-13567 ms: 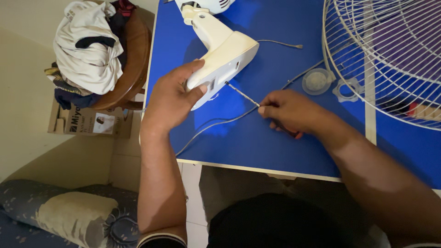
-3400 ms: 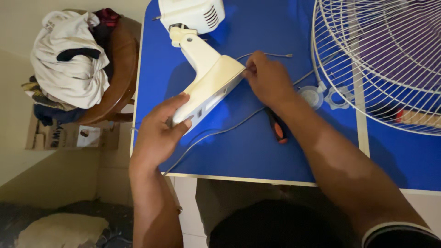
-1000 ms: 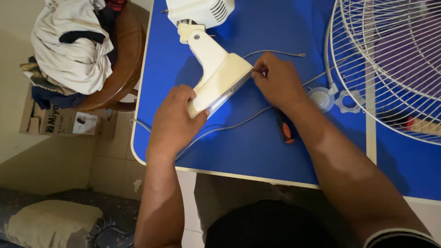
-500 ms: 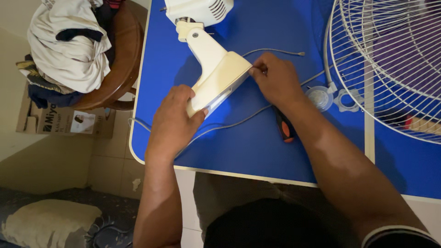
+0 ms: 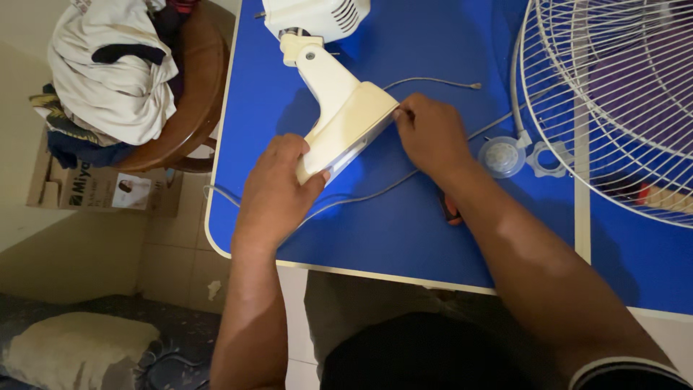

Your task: The person uses a screwdriver to remove screws from the base of a white pedestal fan. They hold the fan steady with one hand while turning the screwdriver with the other, then place the screwdriver down and continue unscrewing by hand.

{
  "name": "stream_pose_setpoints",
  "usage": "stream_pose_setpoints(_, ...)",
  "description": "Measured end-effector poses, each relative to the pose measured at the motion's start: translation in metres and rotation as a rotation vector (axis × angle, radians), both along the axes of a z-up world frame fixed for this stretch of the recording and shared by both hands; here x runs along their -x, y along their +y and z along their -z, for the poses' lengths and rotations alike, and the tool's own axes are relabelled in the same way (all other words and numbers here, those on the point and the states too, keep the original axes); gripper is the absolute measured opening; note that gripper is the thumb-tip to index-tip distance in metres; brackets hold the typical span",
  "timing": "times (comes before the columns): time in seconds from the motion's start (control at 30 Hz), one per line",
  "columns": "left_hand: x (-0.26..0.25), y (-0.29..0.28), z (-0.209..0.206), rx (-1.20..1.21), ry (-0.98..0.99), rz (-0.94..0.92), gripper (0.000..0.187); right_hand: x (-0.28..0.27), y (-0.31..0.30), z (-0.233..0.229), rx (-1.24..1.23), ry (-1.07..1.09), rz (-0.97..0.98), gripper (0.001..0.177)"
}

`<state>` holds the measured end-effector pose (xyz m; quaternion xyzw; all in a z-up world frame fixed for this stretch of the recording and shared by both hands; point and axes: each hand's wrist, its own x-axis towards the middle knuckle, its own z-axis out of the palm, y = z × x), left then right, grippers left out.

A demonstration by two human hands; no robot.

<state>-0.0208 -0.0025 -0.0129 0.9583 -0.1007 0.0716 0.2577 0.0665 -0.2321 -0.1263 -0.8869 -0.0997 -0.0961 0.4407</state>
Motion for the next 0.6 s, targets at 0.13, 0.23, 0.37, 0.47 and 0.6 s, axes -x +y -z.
stream_pose_setpoints(0.13,0.0,0.0,0.0,-0.018,0.021,-0.018,0.04,0.001,0.0,0.001,-0.011,0.005,0.004,0.017)
stream_pose_setpoints(0.23,0.0,-0.002,0.0,-0.035,0.026,-0.02,0.04,0.001,0.0,-0.001,-0.007,0.053,-0.004,0.017)
stream_pose_setpoints(0.37,0.001,-0.002,-0.002,-0.035,0.027,-0.025,0.039,0.003,0.001,-0.005,-0.021,0.029,-0.004,0.017)
stream_pose_setpoints(0.47,0.001,-0.003,-0.002,-0.028,0.034,-0.032,0.038,0.002,0.001,-0.008,0.001,0.027,0.001,0.017)
stream_pose_setpoints(0.6,0.0,-0.002,-0.001,-0.038,0.021,-0.015,0.038,0.002,0.001,-0.01,0.036,0.001,0.016,0.016)
